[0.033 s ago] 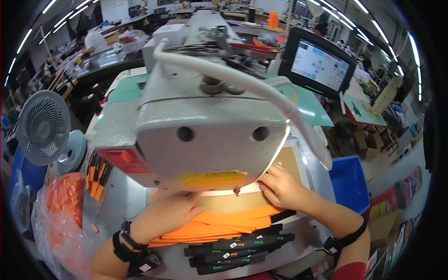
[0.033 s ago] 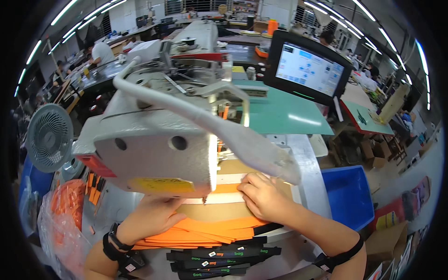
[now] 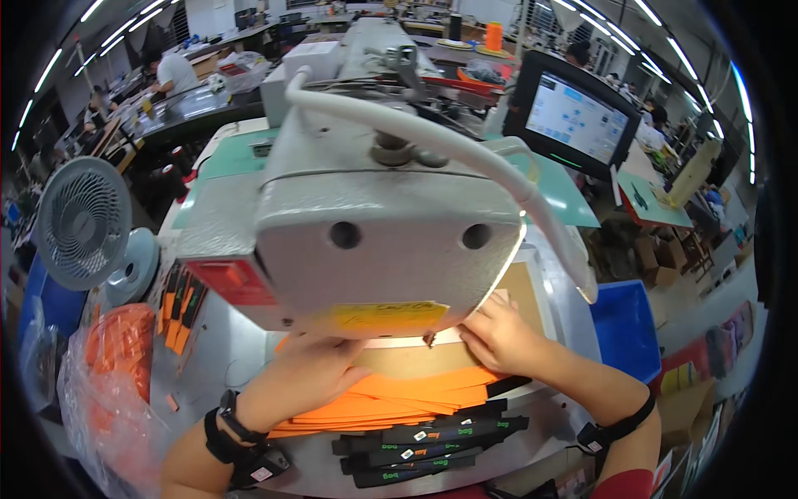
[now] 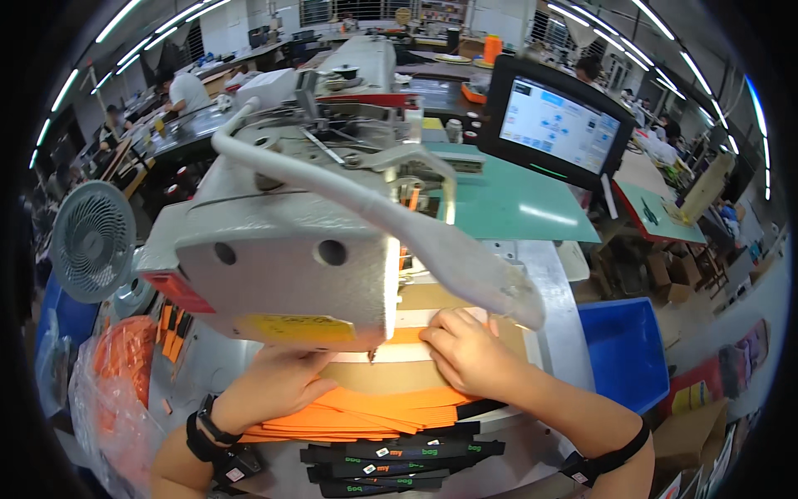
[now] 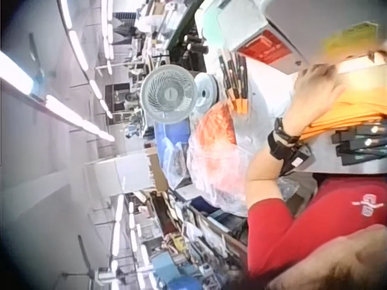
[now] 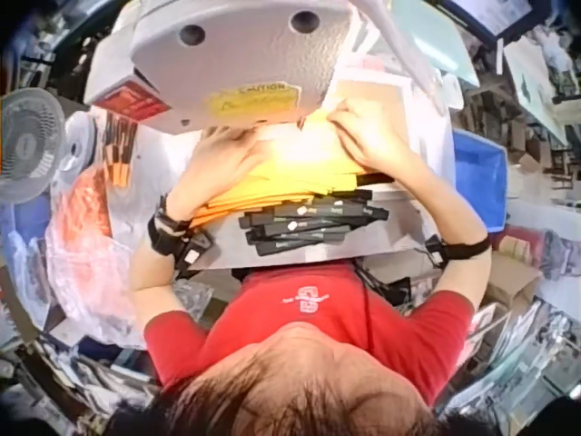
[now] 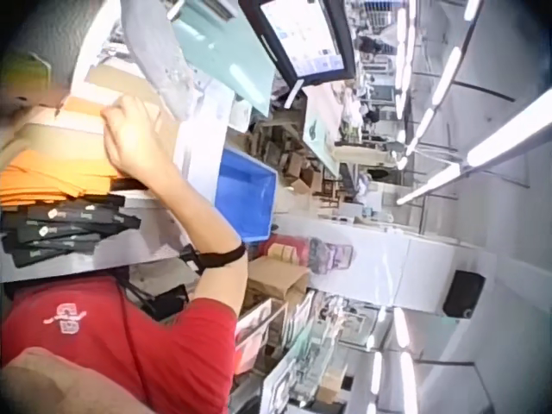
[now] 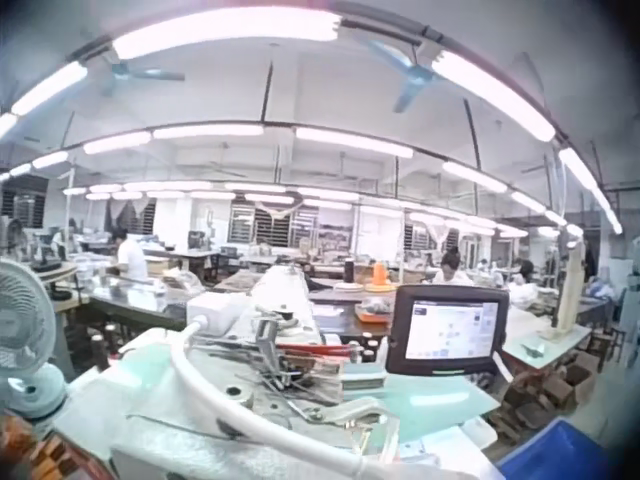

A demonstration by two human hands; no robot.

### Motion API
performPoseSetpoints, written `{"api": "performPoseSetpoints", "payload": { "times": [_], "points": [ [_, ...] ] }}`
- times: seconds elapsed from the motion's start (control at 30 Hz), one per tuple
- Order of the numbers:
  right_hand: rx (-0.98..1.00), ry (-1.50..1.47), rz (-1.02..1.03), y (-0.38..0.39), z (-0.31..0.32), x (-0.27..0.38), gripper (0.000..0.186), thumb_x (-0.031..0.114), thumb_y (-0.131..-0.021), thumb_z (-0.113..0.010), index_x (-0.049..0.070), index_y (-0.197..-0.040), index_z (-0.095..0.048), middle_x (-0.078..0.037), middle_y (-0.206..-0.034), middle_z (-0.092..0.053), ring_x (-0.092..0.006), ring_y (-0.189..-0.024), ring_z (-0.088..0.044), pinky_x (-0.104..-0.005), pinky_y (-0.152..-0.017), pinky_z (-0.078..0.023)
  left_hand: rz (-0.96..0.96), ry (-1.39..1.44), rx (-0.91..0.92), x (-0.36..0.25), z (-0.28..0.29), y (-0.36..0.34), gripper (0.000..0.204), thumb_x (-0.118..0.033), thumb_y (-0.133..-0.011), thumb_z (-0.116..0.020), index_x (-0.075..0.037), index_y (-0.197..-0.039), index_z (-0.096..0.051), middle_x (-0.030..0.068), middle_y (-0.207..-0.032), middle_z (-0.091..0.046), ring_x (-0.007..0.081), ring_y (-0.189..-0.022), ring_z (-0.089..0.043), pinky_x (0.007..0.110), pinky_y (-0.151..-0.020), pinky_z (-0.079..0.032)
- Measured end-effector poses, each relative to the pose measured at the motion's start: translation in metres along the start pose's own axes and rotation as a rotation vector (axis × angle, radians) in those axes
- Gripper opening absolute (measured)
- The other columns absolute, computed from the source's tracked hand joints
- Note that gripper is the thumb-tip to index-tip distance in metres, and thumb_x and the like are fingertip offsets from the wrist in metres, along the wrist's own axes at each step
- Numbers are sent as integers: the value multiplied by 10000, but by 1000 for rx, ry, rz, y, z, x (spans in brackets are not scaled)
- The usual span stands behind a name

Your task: The person operates a sewing machine to stitch orange fabric strips onto black webbing straps. They repeatedly feed the materials under the needle, guide them through the machine, and stack the finished pieces on the table.

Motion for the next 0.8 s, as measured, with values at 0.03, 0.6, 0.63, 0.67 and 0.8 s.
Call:
{"api": "performPoseSetpoints", "payload": {
  "times": [0.03, 0.6, 0.63, 0.67, 0.8],
  "points": [
    [3, 2, 48, -8, -4, 9, 210, 115, -916, -674, 27, -1107, -674, -178, -1086, -608, -372, -1027, -593, -456, -911, -498, -3, -4, -18, 1, 1, 2, 578, -317, -901, -712, -78, -1405, -561, 168, -1273, -636, 388, -1194, -595, 500, -1031, -449],
    [160, -102, -23, -39, -48, 17, 200, 230, -901, -720, 34, -863, -740, -148, -833, -685, -356, -921, -646, -508, -891, -443, 7, 59, -56, 17, -11, 5, 410, -254, -914, -690, -35, -1251, -610, 166, -1137, -671, 396, -1119, -625, 517, -956, -470],
    [96, -145, 16, -43, -41, 22, 182, 216, -899, -718, 35, -904, -734, -156, -864, -687, -365, -923, -648, -518, -898, -451, 14, 71, -55, 17, -11, 4, 409, -257, -917, -686, -36, -1252, -610, 166, -1141, -671, 393, -1123, -625, 517, -957, -471],
    [32, -188, 56, -46, -34, 26, 175, 203, -896, -716, 35, -944, -728, -164, -895, -689, -373, -926, -651, -528, -905, -460, 21, 82, -55, 16, -11, 3, 407, -260, -919, -682, -37, -1253, -611, 167, -1145, -671, 390, -1127, -625, 516, -959, -471],
    [75, -219, 51, -47, -37, 22, 196, 169, -879, -716, 45, -1030, -704, -168, -983, -686, -395, -945, -652, -533, -901, -490, -1, 50, -137, 16, -10, 2, 398, -275, -926, -674, -37, -1241, -624, 169, -1155, -670, 387, -1139, -623, 515, -964, -474]
  ]
}}
Point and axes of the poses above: each hand's wrist, its own y-axis away from the middle knuckle, its own z-axis out of the back of the hand, x = y × z, the point moved 9 cm from there along -y, towards the middle knuckle
